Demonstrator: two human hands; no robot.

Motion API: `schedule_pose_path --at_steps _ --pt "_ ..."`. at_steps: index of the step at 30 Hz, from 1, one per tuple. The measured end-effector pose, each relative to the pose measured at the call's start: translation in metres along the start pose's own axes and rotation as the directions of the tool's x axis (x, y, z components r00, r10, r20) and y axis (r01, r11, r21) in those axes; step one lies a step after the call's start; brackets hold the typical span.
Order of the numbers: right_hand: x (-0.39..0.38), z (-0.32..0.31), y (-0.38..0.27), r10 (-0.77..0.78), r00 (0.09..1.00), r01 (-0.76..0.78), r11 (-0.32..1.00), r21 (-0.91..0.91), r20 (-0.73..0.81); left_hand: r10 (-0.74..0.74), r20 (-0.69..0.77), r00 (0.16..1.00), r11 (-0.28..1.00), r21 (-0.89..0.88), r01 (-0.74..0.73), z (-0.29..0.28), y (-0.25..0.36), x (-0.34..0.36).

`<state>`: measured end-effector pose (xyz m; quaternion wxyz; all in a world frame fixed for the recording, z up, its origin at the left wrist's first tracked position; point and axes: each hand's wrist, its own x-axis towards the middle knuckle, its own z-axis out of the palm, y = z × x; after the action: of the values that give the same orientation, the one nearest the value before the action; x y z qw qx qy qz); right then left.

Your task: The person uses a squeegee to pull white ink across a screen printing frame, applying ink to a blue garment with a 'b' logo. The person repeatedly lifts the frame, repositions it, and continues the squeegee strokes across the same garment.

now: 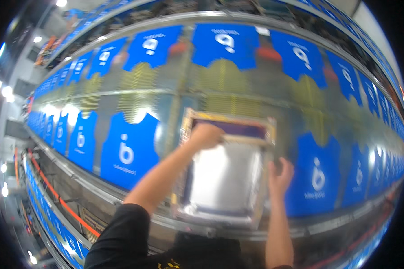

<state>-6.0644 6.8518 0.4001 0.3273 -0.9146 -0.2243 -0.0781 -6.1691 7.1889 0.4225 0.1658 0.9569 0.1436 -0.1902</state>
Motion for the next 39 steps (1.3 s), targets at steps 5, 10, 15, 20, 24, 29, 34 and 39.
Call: schedule_pose_path --at_steps 5,10,15,20,24,29,34,39 --pt "0.099 0.046 -0.064 -0.334 0.777 0.297 0.942 0.158 0.533 -0.036 -0.048 0.998 0.999 -0.008 0.036 -0.009 0.007 -0.002" --pt "0.061 0.057 -0.068 -0.338 0.766 0.431 0.901 -0.047 0.546 -0.077 -0.106 0.991 0.993 -0.093 0.068 0.018 0.018 -0.025" --pt "-0.056 0.004 -0.050 -0.443 0.728 0.450 0.885 0.123 0.523 -0.108 -0.106 0.988 0.986 -0.137 0.093 0.088 0.052 -0.133" --pt "-0.170 -0.057 -0.030 -0.436 0.719 0.436 0.890 0.137 0.541 -0.041 -0.175 0.984 0.985 -0.171 0.011 0.148 0.103 -0.246" --pt "-0.199 -0.069 -0.030 -0.497 0.725 0.509 0.853 0.116 0.477 -0.023 -0.287 0.958 0.988 -0.150 -0.021 0.171 0.120 -0.277" --pt "-0.222 -0.105 -0.038 -0.474 0.651 0.493 0.858 0.144 0.593 0.000 -0.232 0.973 0.992 -0.124 -0.029 0.164 0.142 -0.313" --pt "-0.170 -0.109 -0.043 -0.473 0.670 0.463 0.869 0.176 0.572 0.015 0.025 1.000 0.981 -0.196 -0.009 0.103 0.122 -0.282" --pt "-0.028 -0.021 -0.068 -0.446 0.733 0.478 0.875 0.078 0.514 -0.039 0.066 0.997 0.998 -0.055 0.042 0.026 0.055 -0.129"
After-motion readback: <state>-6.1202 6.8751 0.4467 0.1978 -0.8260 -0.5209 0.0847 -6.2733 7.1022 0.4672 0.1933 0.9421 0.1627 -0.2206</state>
